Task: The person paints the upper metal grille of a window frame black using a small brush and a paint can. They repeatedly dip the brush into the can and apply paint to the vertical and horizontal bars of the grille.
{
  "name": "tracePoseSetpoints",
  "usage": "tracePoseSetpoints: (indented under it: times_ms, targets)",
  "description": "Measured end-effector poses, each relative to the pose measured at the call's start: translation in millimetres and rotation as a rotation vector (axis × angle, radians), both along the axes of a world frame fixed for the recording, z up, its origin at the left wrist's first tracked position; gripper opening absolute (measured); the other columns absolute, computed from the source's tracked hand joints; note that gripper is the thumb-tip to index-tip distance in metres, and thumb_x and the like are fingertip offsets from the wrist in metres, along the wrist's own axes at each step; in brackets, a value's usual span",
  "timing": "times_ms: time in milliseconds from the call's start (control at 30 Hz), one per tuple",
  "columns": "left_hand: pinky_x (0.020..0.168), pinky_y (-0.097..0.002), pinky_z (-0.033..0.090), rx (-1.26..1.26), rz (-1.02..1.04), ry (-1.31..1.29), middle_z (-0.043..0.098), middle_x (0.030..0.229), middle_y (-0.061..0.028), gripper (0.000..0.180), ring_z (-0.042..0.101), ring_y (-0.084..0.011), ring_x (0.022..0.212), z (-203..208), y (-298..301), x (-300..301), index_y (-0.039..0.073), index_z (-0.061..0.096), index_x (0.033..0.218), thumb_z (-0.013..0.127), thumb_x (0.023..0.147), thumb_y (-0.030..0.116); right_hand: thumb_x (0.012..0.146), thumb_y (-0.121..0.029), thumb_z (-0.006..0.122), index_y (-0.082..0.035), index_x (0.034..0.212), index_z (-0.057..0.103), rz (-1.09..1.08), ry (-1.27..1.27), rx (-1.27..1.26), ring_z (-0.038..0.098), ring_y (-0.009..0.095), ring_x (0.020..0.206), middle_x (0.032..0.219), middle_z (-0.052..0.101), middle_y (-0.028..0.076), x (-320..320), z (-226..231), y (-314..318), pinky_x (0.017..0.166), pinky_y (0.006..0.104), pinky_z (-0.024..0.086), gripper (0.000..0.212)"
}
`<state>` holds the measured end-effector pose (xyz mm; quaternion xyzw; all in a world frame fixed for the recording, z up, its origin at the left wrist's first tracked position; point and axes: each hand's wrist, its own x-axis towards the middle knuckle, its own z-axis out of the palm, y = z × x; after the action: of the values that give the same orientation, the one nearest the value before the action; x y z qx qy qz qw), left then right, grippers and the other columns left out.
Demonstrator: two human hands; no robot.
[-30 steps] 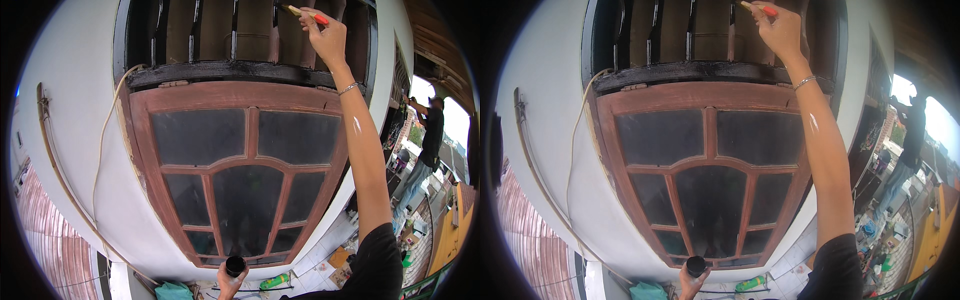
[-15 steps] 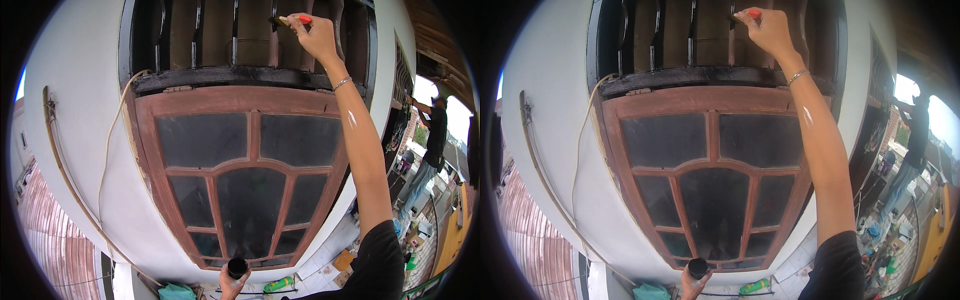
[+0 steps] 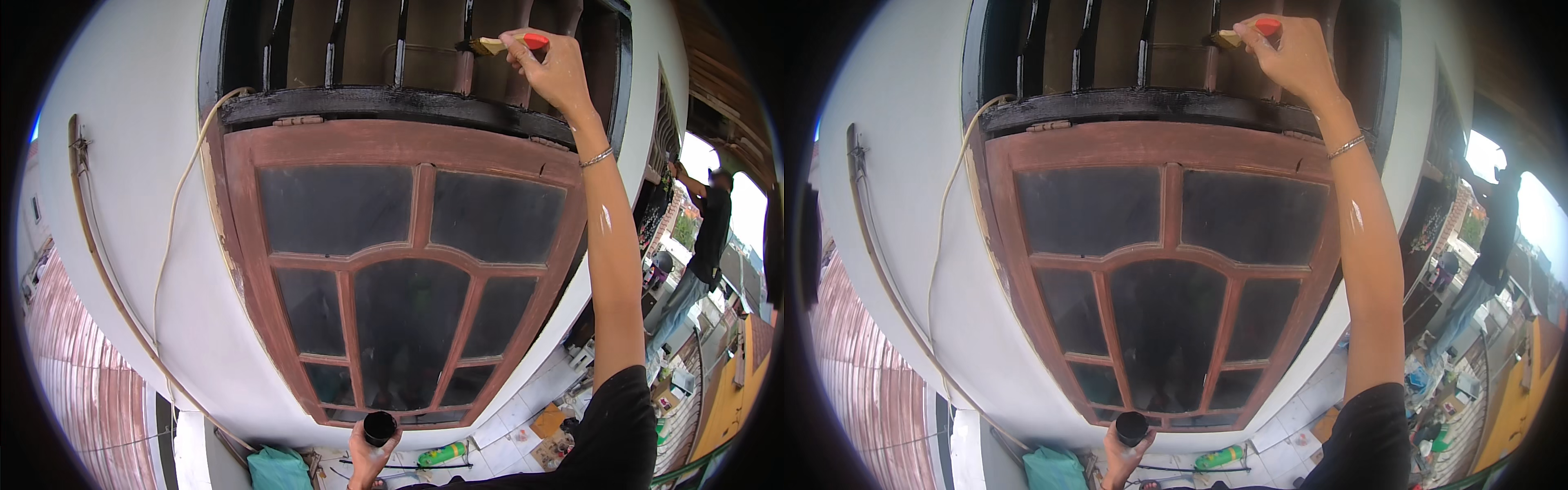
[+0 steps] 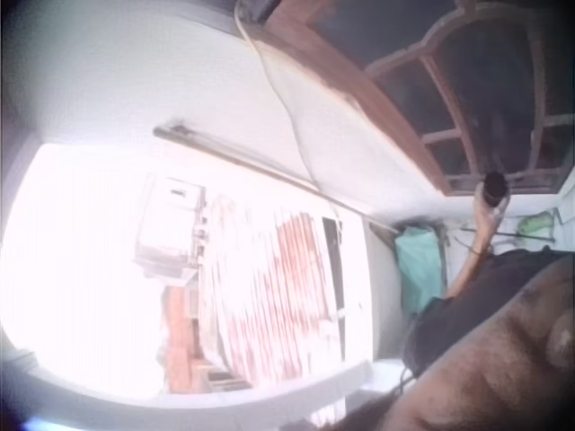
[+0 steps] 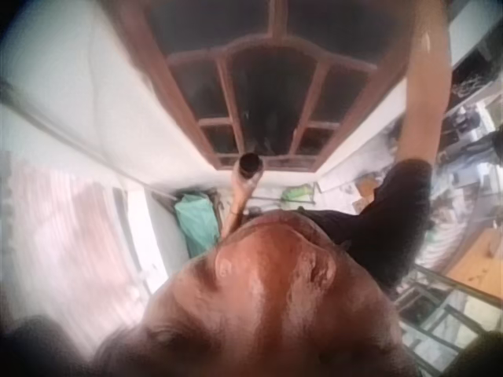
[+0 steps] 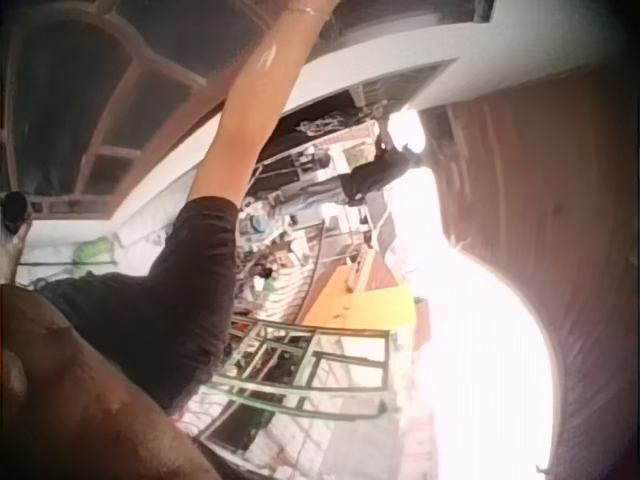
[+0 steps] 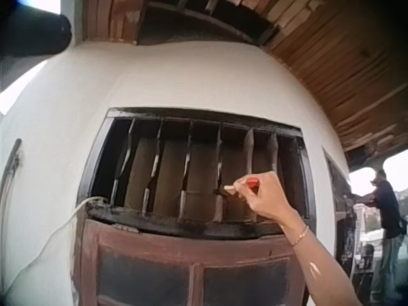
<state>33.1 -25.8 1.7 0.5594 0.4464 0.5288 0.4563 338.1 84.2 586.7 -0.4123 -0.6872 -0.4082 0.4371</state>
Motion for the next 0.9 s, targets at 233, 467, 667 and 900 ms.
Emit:
tracePoseSetpoints:
  times_ms: [233,467,667,900]
  targets:
    - [0.079,-0.0347,0.056,0.067,-0.019,0.076,0.072,0.096,-0.0126,0.042,0.071,-0.0236,0.084,7,2,2,0.001,0.07,0.101,0.094,0.072,0.018,0.099,-0.012,0.064,0.009,0.09,0.072,0.513,0.525,-0.042,0.072,0.022,0.06,0.077,0.074,0.018,5,30,15,0.054,0.0319,0.057,0.024]
    - [0.081,-0.0286,0.057,0.049,-0.082,0.042,0.075,0.096,-0.0068,0.044,0.071,-0.0129,0.087,11,-1,9,-0.001,0.067,0.11,0.092,0.075,0.009,0.1,-0.009,0.06,0.009,0.087,0.067,0.529,0.677,0.055,0.07,0.021,0.057,0.074,0.073,0.017,13,36,13,0.05,0.0297,0.055,0.024]
    - [0.08,-0.0288,0.056,0.094,-0.084,0.07,0.074,0.096,-0.0066,0.043,0.069,-0.0126,0.086,13,-4,6,-0.001,0.068,0.109,0.091,0.075,0.009,0.101,-0.018,0.064,0.008,0.087,0.072,0.351,0.415,0.148,0.069,0.016,0.06,0.074,0.073,0.012,-6,21,-2,0.055,0.0282,0.055,0.03]
    - [0.077,-0.0344,0.055,0.057,-0.022,-0.007,0.072,0.092,-0.0115,0.038,0.07,-0.022,0.082,6,-3,3,0.001,0.069,0.097,0.093,0.073,0.018,0.101,-0.02,0.065,0.007,0.093,0.075,0.251,0.222,0.014,0.067,0.011,0.064,0.072,0.072,0.009,-24,3,-12,0.06,0.0268,0.054,0.03]
